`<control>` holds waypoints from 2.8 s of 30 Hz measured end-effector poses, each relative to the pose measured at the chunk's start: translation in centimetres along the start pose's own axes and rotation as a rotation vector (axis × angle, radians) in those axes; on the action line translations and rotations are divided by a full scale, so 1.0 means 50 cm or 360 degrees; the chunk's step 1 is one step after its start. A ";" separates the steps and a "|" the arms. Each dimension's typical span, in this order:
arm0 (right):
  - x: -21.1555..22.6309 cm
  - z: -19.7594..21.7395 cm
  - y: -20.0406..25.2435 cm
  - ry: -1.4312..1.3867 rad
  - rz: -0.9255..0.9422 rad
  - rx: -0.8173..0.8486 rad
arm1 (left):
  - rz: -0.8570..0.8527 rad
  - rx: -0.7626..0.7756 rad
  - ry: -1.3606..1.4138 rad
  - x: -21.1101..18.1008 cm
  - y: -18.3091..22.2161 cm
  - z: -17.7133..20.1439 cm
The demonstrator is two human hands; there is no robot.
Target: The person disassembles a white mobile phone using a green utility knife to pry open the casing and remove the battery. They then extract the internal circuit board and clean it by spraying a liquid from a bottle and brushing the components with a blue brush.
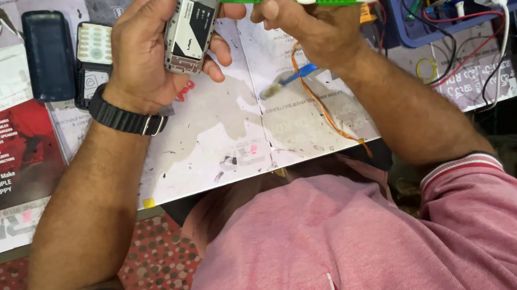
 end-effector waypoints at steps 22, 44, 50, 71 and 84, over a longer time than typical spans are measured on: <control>-0.060 -0.011 0.006 -0.0943 -0.0400 -0.0160 | 0.0001 -0.0135 -0.0118 0.007 0.003 0.003; -0.056 0.080 0.001 -0.0064 -0.0188 0.0131 | -0.0378 -0.0581 -0.0753 -0.025 0.013 0.035; 0.012 0.000 -0.036 0.1215 0.0499 0.1015 | -0.0186 -0.0317 -0.0060 -0.038 0.021 0.046; -0.009 -0.017 -0.015 0.0626 -0.0036 0.0622 | -0.0221 -0.0197 -0.0190 -0.021 0.013 0.015; -0.075 -0.058 0.020 -0.0534 -0.0861 -0.0063 | -0.0954 -0.0897 -0.2412 -0.022 0.017 -0.085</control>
Point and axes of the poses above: each hand's wrist, its own y-axis away from the middle knuckle, its own z-axis out of the back of the hand, x = y × z, the point moved 4 cm from there along -y, towards the middle knuckle, and after that the axes turned 11 degrees about z, right-handed, at the moved point
